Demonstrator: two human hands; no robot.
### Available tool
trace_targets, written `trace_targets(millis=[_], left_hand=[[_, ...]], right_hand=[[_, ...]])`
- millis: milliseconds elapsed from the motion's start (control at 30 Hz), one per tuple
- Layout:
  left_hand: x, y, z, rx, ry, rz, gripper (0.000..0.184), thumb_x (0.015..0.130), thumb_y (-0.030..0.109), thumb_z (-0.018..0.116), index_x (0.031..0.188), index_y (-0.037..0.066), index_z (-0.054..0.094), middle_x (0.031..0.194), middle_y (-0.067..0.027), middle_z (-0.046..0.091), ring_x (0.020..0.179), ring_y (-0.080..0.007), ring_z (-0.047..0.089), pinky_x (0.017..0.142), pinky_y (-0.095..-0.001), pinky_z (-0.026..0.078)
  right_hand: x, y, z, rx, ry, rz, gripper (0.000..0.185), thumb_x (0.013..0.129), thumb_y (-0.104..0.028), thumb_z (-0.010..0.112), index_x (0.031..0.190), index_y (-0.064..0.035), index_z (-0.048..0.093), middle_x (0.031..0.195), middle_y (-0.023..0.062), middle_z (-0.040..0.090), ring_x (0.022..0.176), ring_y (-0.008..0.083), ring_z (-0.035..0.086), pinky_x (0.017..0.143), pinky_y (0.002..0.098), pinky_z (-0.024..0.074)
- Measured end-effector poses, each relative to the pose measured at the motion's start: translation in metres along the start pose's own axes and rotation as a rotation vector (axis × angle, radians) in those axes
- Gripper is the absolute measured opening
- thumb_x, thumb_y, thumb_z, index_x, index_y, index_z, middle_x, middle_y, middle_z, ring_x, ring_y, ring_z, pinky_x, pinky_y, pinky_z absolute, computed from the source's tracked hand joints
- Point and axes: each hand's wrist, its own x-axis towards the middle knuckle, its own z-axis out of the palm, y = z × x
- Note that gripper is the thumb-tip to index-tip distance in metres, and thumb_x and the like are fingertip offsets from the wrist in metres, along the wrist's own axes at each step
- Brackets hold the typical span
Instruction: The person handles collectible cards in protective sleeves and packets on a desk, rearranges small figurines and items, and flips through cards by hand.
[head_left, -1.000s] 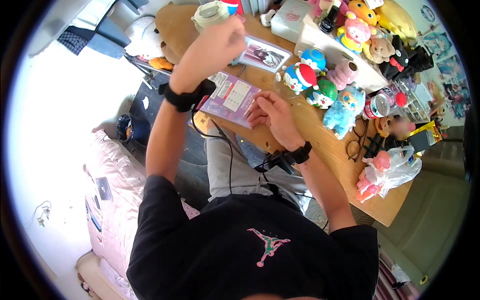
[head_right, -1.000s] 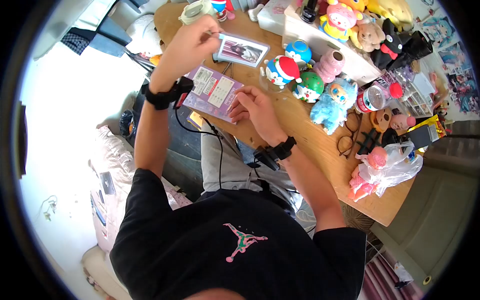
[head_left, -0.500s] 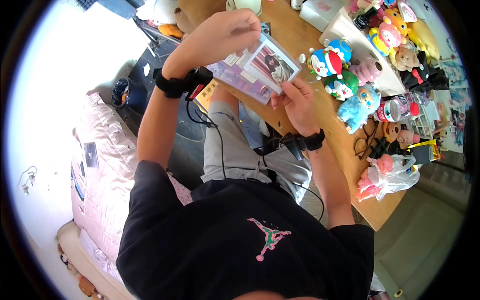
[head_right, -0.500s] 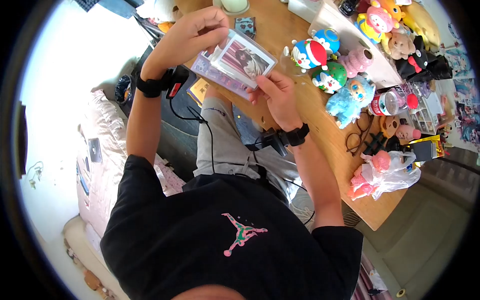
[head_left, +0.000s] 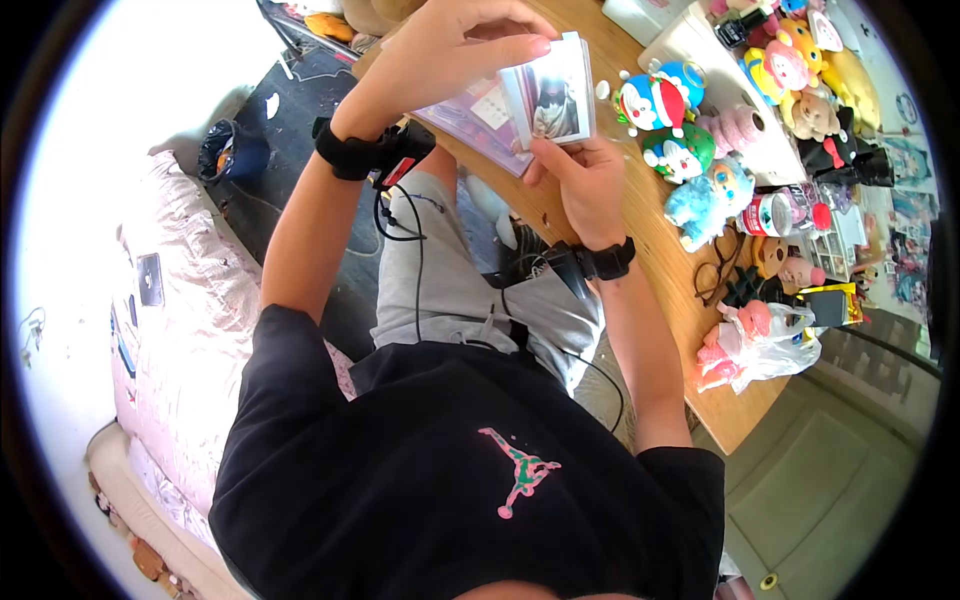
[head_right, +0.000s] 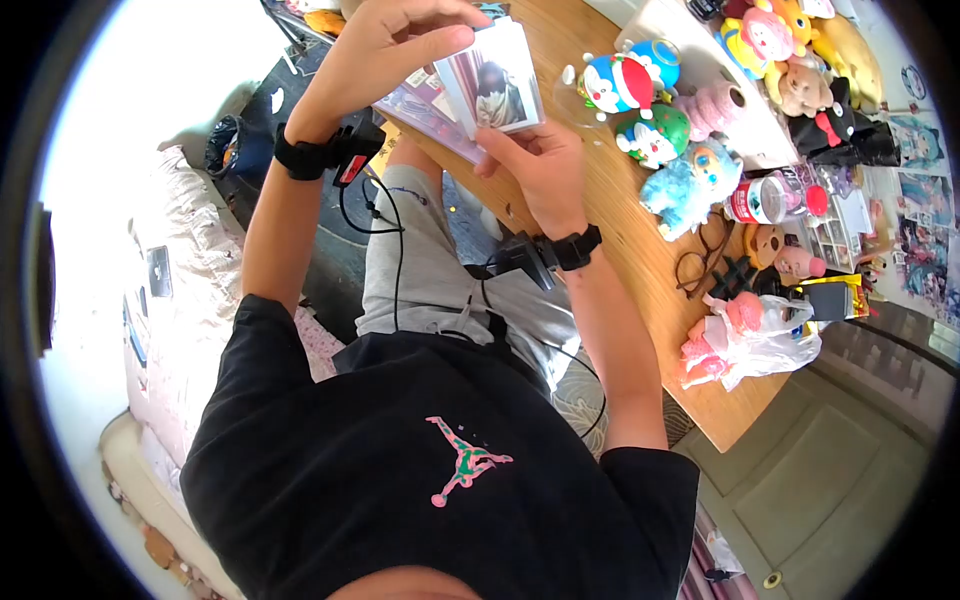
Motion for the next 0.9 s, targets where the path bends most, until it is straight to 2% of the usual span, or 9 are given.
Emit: trace_targets(millis=[100,200,300,500,600,900], left_hand=[[0.000,-0.004,0.012,0.049,0.075,0.095,0.019,0.096,0.008,0.066,0.111,0.000,0.073,0.093,-0.0037,0.071,0.078,-0.0069,0.060,0.070,-0.0227,0.049],[-0.005,0.000,0.021,0.010,0.130,0.053,0.019,0.096,0.007,0.066,0.112,0.000,0.074,0.095,-0.0050,0.073,0.083,-0.0072,0.063,0.072,-0.0231,0.050],[-0.007,-0.001,0.024,-0.024,0.124,0.131,0.020,0.096,0.006,0.065,0.113,0.001,0.074,0.097,-0.0060,0.074,0.085,-0.0080,0.065,0.074,-0.0233,0.052],[-0.005,-0.016,0.027,-0.058,0.102,0.180,0.019,0.097,0.005,0.064,0.112,0.000,0.074,0.098,-0.0067,0.075,0.086,-0.0086,0.066,0.076,-0.0231,0.053],[-0.009,-0.008,0.029,-0.102,0.113,0.123,0.019,0.097,0.004,0.063,0.112,-0.001,0.074,0.098,-0.0059,0.075,0.086,-0.0087,0.066,0.076,-0.0231,0.053],[-0.009,-0.035,0.032,-0.298,0.067,0.146,0.021,0.101,0.004,0.059,0.115,-0.003,0.071,0.102,-0.0051,0.072,0.091,-0.0091,0.065,0.081,-0.0232,0.051]], right_hand=[[0.000,-0.002,0.002,0.013,-0.002,-0.008,0.012,0.092,-0.003,0.072,0.102,0.0032,0.071,0.091,0.0089,0.073,0.066,0.0160,0.067,0.062,0.0271,0.0540],[-0.001,-0.003,0.003,0.071,-0.040,-0.049,0.016,0.089,-0.005,0.077,0.102,0.0030,0.071,0.090,0.0098,0.073,0.070,0.0180,0.069,0.066,0.0290,0.0567],[-0.001,-0.003,0.006,0.099,-0.046,-0.075,0.015,0.087,0.000,0.077,0.100,0.0045,0.072,0.088,0.0107,0.074,0.069,0.0157,0.070,0.064,0.0268,0.0560],[-0.003,-0.005,0.006,0.075,-0.078,-0.056,0.017,0.085,0.000,0.079,0.100,0.0040,0.072,0.091,0.0104,0.075,0.071,0.0172,0.072,0.065,0.0279,0.0588],[-0.002,-0.001,0.005,0.098,-0.109,-0.066,0.018,0.085,-0.001,0.080,0.100,0.0038,0.072,0.091,0.0104,0.075,0.071,0.0172,0.071,0.065,0.0281,0.0589],[-0.002,-0.002,0.004,0.058,-0.128,-0.020,0.019,0.084,0.000,0.080,0.101,0.0046,0.072,0.089,0.0108,0.075,0.072,0.0173,0.072,0.067,0.0289,0.0596]])
